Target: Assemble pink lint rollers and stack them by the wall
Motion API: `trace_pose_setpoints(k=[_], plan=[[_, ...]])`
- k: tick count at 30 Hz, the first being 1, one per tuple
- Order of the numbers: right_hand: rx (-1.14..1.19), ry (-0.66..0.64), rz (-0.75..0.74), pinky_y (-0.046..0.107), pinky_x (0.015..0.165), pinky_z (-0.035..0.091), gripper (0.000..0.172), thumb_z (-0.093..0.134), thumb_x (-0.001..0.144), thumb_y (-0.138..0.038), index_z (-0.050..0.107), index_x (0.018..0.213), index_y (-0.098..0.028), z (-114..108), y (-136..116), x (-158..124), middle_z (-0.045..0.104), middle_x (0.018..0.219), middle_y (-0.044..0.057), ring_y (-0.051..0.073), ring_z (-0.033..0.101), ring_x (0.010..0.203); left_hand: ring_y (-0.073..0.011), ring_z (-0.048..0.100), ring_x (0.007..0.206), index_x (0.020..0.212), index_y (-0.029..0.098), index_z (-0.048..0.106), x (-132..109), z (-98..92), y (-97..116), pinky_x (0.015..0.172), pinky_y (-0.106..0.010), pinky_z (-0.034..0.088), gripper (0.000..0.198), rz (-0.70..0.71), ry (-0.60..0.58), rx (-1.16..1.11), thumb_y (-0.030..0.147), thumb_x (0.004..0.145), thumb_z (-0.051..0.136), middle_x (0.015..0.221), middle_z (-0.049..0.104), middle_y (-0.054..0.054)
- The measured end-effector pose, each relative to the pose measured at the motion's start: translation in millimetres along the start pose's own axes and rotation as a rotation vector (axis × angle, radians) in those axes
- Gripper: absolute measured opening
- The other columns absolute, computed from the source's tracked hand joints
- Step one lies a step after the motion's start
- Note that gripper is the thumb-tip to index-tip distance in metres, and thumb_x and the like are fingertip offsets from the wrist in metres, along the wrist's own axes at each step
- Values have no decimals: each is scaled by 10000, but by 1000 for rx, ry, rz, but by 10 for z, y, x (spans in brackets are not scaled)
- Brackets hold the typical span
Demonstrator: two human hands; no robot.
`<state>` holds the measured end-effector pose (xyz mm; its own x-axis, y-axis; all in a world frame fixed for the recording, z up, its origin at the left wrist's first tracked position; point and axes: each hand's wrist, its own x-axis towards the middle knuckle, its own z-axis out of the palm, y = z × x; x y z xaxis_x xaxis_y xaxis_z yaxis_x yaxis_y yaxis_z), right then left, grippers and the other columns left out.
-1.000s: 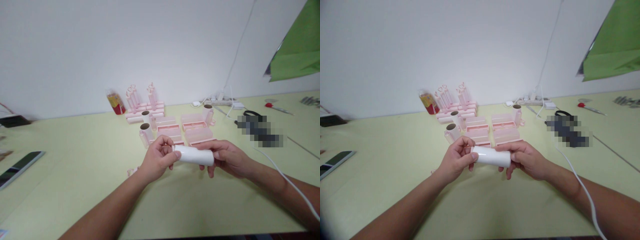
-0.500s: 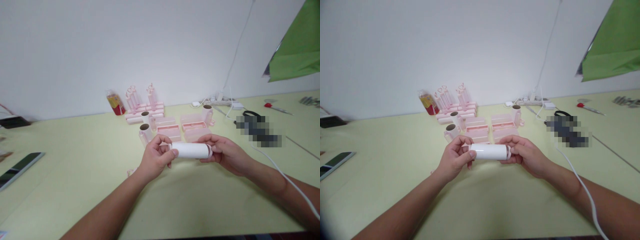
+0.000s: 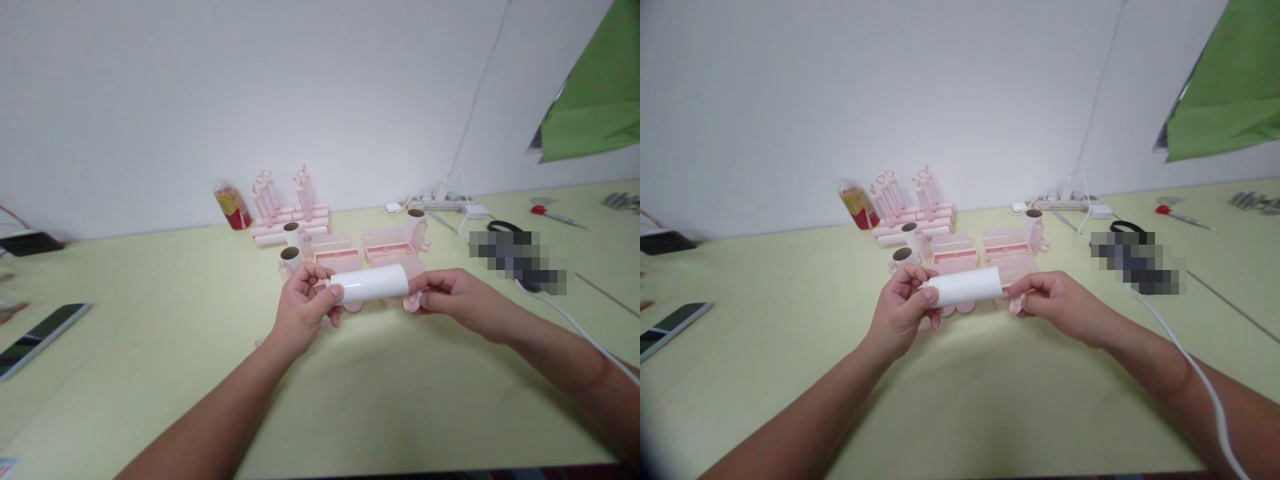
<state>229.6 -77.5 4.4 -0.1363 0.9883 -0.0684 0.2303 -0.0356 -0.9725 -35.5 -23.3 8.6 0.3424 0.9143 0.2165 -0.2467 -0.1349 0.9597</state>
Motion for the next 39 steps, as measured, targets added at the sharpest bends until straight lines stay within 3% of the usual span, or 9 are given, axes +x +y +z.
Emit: trace_pose_setpoints(k=[3,7,15,22,26,29,32,36,39], plan=[[-462,-58,-180,293,678,458,114,622,835,-248,704,844,-170,50,60,11,675,825,35,161,595,723,-87,597,502,895,185,435,1,7,7,365,-197,501,381,-8,3,-35,303,754,769,838,602,21],[-867,-41,-363,336,761,421,150,559,869,-196,696,817,-165,109,160,60,665,816,57,200,599,799,-86,596,504,898,184,439,-6,15,13,365,-191,497,382,-17,2,-44,309,753,770,827,606,21],[-1044,-78,-504,365,828,439,287,457,941,-169,736,877,-155,210,293,141,723,927,109,239,629,906,-71,586,499,904,191,427,-18,17,24,364,-184,490,395,-26,17,-35,305,747,772,864,603,24],[-809,56,-511,433,905,455,238,511,941,-247,691,1082,-181,155,191,68,708,1083,125,279,620,1011,-69,594,512,904,185,430,-26,29,8,367,-185,500,393,-43,-4,-48,310,750,770,899,586,15],[-284,86,-439,388,880,501,380,655,877,-349,572,1223,-214,159,106,-31,680,1116,99,251,643,988,-77,612,522,898,185,417,-62,109,-18,376,-198,519,448,-110,-33,-80,319,711,801,936,588,2],[126,50,-360,352,800,538,427,705,837,-389,537,1190,-218,209,110,-62,676,1037,76,227,667,896,-103,636,554,885,184,413,-107,194,-63,381,-205,519,487,-167,-91,-105,304,669,833,940,606,-14],[290,123,-298,336,729,543,476,756,781,-402,541,1165,-219,198,134,-53,669,934,47,201,652,771,-100,606,537,879,189,418,-159,252,-124,388,-194,489,484,-218,-137,-92,310,665,835,822,611,7],[424,279,-302,341,689,532,434,744,755,-444,547,1100,-267,50,101,-32,678,957,52,233,640,817,-77,477,472,859,194,458,-218,257,-191,418,-186,429,365,-255,-211,190,376,754,756,593,503,71],[494,209,-316,381,713,532,387,683,766,-514,566,1039,-268,-64,26,-39,681,956,68,260,647,836,-68,423,515,830,182,539,-241,238,-213,462,-176,351,277,-115,-301,553,330,745,758,622,485,61]])
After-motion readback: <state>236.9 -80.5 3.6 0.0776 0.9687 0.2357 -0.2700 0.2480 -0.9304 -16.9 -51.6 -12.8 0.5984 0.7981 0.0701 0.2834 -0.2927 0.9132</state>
